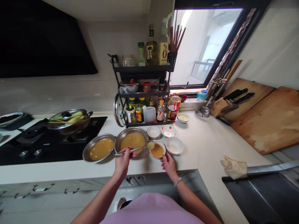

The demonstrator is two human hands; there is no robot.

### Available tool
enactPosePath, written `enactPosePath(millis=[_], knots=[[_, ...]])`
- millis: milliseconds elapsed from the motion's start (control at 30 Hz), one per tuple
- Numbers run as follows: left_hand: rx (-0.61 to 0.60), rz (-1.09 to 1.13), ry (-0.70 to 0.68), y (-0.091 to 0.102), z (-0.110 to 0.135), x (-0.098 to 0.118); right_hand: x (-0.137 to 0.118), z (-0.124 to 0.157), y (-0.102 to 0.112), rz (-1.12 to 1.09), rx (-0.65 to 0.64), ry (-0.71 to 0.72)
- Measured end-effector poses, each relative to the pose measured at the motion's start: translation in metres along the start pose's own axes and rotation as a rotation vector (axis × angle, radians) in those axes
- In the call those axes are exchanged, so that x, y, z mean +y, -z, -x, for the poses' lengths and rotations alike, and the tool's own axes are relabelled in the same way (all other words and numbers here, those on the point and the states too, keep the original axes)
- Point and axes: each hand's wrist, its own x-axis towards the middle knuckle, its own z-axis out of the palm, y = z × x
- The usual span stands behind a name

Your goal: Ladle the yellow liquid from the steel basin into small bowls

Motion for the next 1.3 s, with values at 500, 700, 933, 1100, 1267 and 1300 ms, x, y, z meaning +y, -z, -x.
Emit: enactPosePath(millis=[500, 700, 933, 1100, 1267, 1300], knots=[[-0.329, -0.396, -0.694, -0.002, 0.023, -0.019, -0.002, 0.001, 0.0, 0.013, 0.008, -0.022], [0.007, -0.409, -0.369, 0.031, -0.007, -0.012, -0.005, 0.002, 0.0, -0.004, 0.005, -0.012], [0.004, -0.608, -0.557, 0.058, -0.037, -0.04, -0.005, 0.001, 0.0, 0.023, 0.002, -0.022], [-0.013, -0.482, -0.414, 0.048, -0.045, -0.055, -0.004, 0.001, 0.0, 0.012, 0.005, -0.016], [0.14, -0.225, -0.109, 0.041, -0.047, -0.044, -0.001, 0.001, -0.001, -0.005, 0.013, -0.013], [0.157, -0.176, -0.087, 0.042, -0.047, -0.041, 0.0, 0.001, -0.001, -0.006, 0.013, -0.013]])
